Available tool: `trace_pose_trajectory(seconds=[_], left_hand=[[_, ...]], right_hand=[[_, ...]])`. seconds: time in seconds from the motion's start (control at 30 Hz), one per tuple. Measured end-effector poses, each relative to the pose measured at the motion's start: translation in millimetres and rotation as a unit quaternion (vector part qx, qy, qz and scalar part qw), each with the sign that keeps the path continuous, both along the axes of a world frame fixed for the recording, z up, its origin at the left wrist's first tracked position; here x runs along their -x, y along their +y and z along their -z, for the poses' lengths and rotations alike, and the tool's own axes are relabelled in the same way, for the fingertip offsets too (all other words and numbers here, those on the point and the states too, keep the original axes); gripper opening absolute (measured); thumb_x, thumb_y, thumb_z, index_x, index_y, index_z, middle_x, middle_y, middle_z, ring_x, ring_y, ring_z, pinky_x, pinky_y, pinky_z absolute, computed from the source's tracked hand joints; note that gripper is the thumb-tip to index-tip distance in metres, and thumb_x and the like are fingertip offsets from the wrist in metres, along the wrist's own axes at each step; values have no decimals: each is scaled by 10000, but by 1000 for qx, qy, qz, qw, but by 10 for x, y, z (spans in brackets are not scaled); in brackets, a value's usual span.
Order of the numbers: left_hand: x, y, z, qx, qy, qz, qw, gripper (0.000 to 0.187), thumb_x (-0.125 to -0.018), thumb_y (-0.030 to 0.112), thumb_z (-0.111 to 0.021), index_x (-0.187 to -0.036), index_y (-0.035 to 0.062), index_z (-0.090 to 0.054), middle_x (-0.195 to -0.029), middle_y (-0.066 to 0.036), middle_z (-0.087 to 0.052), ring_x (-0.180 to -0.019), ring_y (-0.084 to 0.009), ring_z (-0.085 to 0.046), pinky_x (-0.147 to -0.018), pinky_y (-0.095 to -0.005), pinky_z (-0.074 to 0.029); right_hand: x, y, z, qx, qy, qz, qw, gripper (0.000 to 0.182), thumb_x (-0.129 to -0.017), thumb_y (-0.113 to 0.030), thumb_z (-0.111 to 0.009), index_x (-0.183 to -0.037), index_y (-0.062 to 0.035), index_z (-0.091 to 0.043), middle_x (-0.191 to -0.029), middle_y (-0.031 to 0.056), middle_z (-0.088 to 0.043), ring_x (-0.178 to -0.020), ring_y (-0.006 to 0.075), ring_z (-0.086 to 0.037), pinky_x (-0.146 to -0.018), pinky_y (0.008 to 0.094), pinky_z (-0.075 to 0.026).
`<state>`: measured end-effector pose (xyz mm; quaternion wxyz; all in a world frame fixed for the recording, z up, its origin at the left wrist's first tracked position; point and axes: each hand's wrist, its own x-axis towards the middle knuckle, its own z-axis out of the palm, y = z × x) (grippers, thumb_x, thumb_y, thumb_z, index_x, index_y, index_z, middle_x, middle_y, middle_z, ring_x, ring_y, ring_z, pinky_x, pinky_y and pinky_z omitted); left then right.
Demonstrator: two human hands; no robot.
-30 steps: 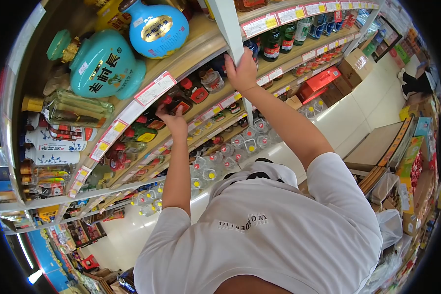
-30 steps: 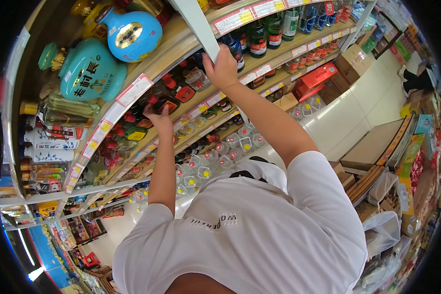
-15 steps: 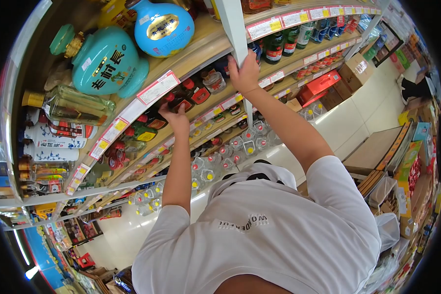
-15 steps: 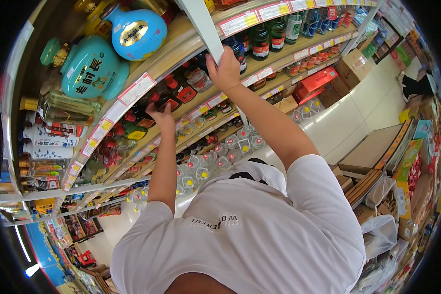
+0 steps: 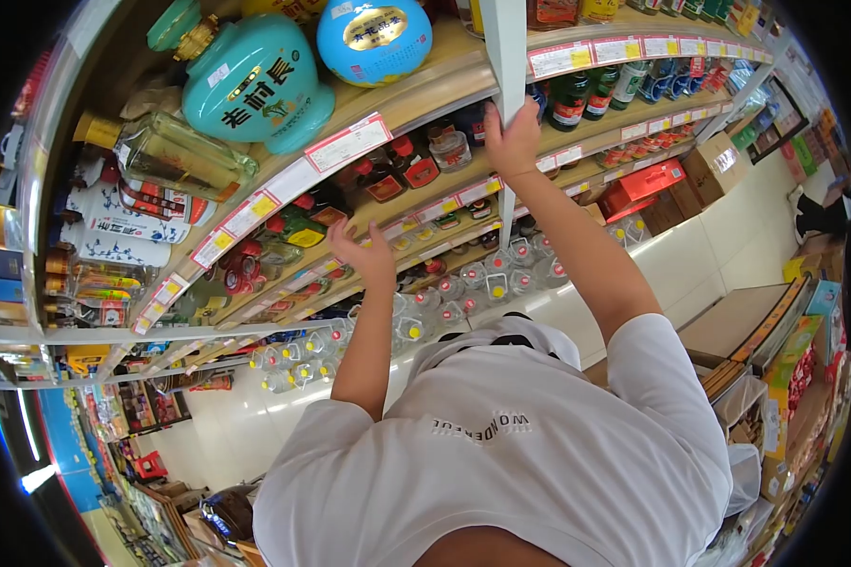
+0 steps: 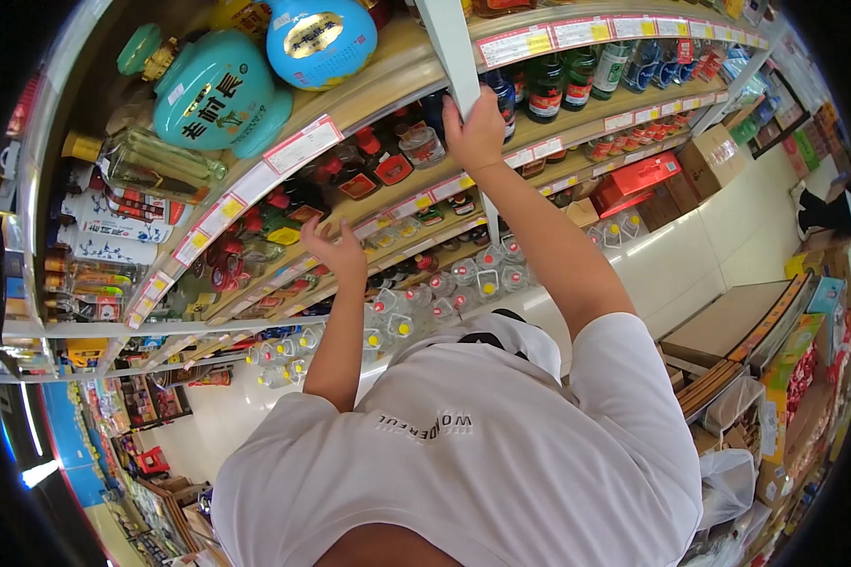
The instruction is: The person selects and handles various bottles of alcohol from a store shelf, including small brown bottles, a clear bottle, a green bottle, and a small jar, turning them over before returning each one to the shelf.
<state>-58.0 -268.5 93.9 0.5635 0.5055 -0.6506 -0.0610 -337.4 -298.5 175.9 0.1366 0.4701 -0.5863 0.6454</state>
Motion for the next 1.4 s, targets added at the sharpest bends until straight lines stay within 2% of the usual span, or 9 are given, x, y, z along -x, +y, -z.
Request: trace_pose_trajectory(seconds=[0.17,0.3,0.5,0.6,0.9,1.0,1.1,1.3,1.4], left_hand=[[-305,-66,-288,-28,20,-55,998,575,-824,28,-678,-1276,-61,-332,-1258,-214,-343,-973,-252,-519,-811,-389,-450],[-286,-199,-634,-98,35,-100,989,652,-828,67,-697,-1317,-90,-295,-1213,-219,-416,-766,-228,-571,-782,-382,-449],[-225,-343,-650,-68,72,-46,994,725,-820,72,-707,-1351,-110,-249,-1136,-217,-510,-797,-230,-594,-735,-350,-482],[-282,-434,-532,-74,66,-30,995,728,-808,64,-714,-1352,-101,-258,-1143,-226,-484,-831,-264,-604,-732,-342,-494],[-367,-446,-556,-103,-70,-145,982,541,-780,178,-753,-1151,-83,-458,-1124,-244,-439,-909,-391,-576,-748,-432,-481],[-391,-446,-527,-90,-92,-156,979,539,-758,214,-768,-1108,-67,-470,-1089,-251,-507,-925,-419,-576,-771,-440,-471],[-402,-442,-538,-109,-8,-96,989,531,-750,213,-768,-1107,-52,-478,-1031,-248,-588,-946,-411,-595,-787,-426,-473],[-419,-324,-540,-129,-8,-90,988,481,-760,199,-763,-1090,-37,-503,-996,-213,-639,-894,-372,-642,-776,-407,-484],[-499,-349,-461,-121,13,-26,992,428,-773,192,-758,-1058,-31,-530,-975,-185,-644,-849,-310,-662,-738,-382,-493]], right_hand=[[-4,33,-14,4,4,0,1000,416,-852,-240,-652,-1113,19,-459,-895,227,-588,-764,411,-599,-659,456,-475],[-9,36,19,-31,-41,-35,998,484,-859,-260,-646,-1166,35,-418,-979,263,-550,-857,455,-562,-727,501,-440],[-14,50,-6,-27,-34,-26,999,451,-858,-258,-646,-1136,30,-438,-930,247,-567,-818,439,-573,-705,482,-453],[1,30,7,-19,-12,-5,1000,412,-853,-244,-650,-1107,19,-460,-895,227,-586,-766,414,-595,-670,460,-476],[3,21,25,-4,1,-2,1000,418,-854,-229,-651,-1116,29,-453,-877,226,-583,-750,416,-590,-652,452,-474],[-2,28,13,1,4,-1,1000,416,-853,-227,-651,-1114,28,-453,-874,226,-583,-748,414,-590,-650,450,-474],[2,21,4,11,7,-3,1000,403,-854,-228,-649,-1102,24,-455,-874,226,-581,-751,414,-590,-654,454,-472],[1,22,20,1,1,0,1000,391,-854,-231,-647,-1088,17,-457,-877,223,-581,-761,414,-590,-665,457,-470],[5,23,17,-5,-6,-8,1000,394,-853,-235,-647,-1091,16,-457,-882,222,-581,-767,416,-589,-667,458,-470]])
